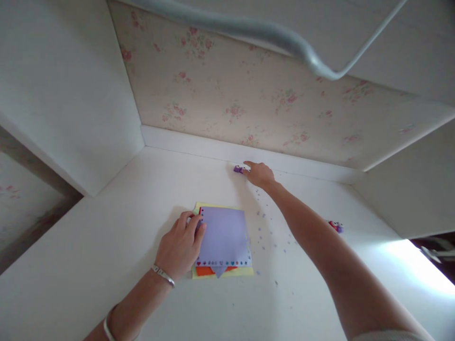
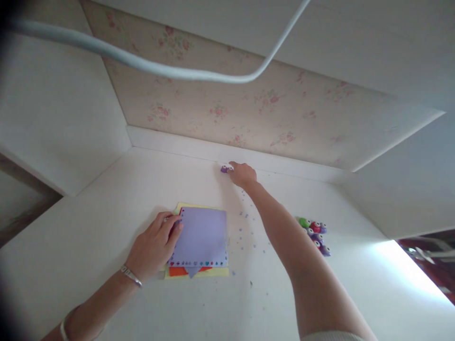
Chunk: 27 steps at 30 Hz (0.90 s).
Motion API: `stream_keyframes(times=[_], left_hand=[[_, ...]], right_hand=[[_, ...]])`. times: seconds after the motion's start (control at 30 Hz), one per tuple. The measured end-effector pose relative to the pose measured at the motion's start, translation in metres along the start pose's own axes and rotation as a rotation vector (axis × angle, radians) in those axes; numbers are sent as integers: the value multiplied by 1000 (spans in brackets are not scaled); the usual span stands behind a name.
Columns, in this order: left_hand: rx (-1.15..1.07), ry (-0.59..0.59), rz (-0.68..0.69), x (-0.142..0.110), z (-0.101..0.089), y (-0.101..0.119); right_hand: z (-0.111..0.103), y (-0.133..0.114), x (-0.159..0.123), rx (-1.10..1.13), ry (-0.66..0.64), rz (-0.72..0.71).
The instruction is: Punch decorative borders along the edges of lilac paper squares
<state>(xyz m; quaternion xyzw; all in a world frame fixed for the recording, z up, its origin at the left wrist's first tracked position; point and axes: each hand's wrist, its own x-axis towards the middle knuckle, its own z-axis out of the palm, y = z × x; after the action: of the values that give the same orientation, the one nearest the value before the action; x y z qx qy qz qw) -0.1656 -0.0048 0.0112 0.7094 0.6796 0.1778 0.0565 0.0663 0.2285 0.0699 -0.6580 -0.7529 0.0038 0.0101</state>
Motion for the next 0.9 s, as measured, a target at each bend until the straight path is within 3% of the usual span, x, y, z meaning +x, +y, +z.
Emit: stream_keyframes(times=[0.17,0.27,0.4,0.5,0.57,0.67,0.9], left_hand=[[28,23,27,2,2,-1],[36,38,33,2,2,-2],[44,32,32,1,2,-1],[47,22,29,1,2,0],[39,16,20,1,1,0],[31,9,3,2,1,0],[33,16,21,2,3,-1]], right_hand=[[-42,60,-52,26,-80,-26],[-59,106,-89,103,-285,-91],[-50,162,-128,-49,-409,-75],[-26,186,-143,-115,-367,-87],[-13,189,-145,-124,-341,-126],[-4,176,-141,-108,-301,-169],[7,90,-108,-55,-151,-253]])
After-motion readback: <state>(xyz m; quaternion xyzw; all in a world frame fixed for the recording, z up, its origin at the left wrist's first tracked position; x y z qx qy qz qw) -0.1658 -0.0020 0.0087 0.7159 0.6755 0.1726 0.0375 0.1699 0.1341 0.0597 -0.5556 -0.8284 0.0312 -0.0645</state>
